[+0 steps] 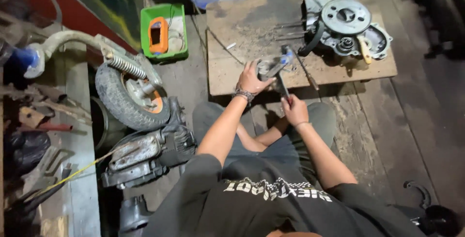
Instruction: Using a wire brush and a metal pick to clean debris and grime from a metal engine component.
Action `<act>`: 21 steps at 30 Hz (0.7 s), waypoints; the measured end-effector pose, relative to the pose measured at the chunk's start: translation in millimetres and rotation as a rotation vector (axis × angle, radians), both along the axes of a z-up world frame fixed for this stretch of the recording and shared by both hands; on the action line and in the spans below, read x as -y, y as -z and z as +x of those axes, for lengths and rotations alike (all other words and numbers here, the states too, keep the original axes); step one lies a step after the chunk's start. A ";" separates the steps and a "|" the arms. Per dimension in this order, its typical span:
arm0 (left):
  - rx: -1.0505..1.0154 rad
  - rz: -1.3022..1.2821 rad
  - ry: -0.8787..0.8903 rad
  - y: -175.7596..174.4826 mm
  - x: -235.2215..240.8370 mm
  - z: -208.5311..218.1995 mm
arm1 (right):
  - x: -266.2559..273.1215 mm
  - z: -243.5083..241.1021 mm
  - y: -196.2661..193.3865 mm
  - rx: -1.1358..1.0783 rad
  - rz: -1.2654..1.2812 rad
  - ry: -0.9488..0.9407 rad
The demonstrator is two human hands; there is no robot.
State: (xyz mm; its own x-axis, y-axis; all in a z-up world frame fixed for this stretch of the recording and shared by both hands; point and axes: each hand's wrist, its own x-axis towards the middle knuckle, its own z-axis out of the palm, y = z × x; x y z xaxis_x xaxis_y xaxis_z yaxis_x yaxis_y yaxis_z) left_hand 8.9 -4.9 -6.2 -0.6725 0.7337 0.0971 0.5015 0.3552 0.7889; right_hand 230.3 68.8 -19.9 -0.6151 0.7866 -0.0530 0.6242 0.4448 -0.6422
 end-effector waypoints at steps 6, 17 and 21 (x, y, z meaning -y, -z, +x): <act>-0.068 0.024 -0.005 4.8 -4.2 5.0 | -16.9 -44.5 -8.1 0.004 0.116 -0.025; -0.046 0.042 -0.005 5.1 -8.0 2.6 | -3.4 -27.3 -24.3 -0.045 0.049 -0.016; -0.009 0.022 -0.009 -0.6 -2.2 -3.2 | -12.6 -52.4 -20.9 -0.035 0.093 -0.042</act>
State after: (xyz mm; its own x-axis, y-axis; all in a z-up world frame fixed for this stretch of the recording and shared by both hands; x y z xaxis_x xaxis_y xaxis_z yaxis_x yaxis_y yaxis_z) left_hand 5.7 -2.7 -5.6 -0.6778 0.7255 0.1191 0.5058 0.3425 0.7917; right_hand 177.9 81.5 1.1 -0.6481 0.7604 0.0410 0.5814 0.5288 -0.6183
